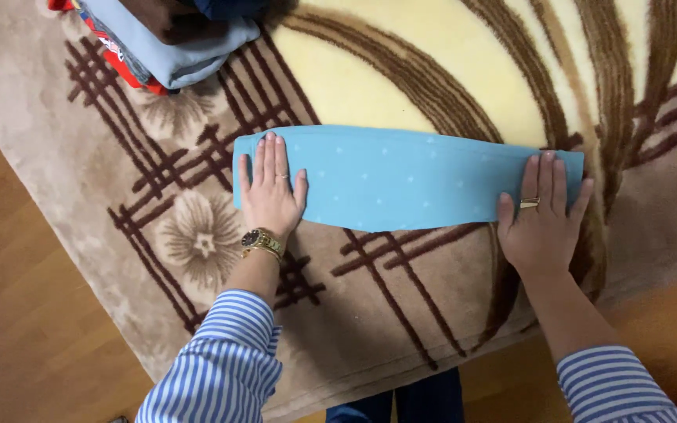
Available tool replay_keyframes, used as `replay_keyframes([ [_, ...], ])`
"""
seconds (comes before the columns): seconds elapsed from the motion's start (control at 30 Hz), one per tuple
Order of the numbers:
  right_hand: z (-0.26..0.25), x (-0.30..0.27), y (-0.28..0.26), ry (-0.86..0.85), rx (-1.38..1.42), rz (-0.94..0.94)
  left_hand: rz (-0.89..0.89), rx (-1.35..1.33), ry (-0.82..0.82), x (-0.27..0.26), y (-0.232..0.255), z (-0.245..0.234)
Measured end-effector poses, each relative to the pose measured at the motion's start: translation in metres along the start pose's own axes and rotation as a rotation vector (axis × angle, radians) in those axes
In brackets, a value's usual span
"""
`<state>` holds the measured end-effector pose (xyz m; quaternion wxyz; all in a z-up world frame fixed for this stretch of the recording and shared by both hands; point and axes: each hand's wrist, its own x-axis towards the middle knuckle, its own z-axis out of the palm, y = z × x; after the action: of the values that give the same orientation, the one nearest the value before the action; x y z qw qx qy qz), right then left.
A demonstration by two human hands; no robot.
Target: Folding various items of clothing on a bed and placing them neatly into a closet shelf.
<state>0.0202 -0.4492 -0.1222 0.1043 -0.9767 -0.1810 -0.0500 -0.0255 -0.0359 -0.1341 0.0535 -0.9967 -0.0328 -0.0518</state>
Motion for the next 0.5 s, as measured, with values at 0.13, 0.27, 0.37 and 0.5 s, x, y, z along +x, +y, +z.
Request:
replay_keyframes([
  [0.13,-0.005,-0.01,0.012,-0.069,0.027,0.043,0.032,-0.044,0.039,-0.007,-0.016,0.004],
  [0.27,-0.031,-0.011,0.021,0.147,0.253,0.08,-0.113,-0.432,0.271,-0.016,-0.035,-0.028],
  [0.37,-0.019,-0.013,0.053,0.128,0.348,0.393,-0.574,-0.58,0.266,-0.023,-0.04,-0.011],
  [0.5,-0.001,0.018,0.073,-0.266,0.256,0.916,-1.241,-0.745,-0.389,0.017,-0.041,-0.041],
])
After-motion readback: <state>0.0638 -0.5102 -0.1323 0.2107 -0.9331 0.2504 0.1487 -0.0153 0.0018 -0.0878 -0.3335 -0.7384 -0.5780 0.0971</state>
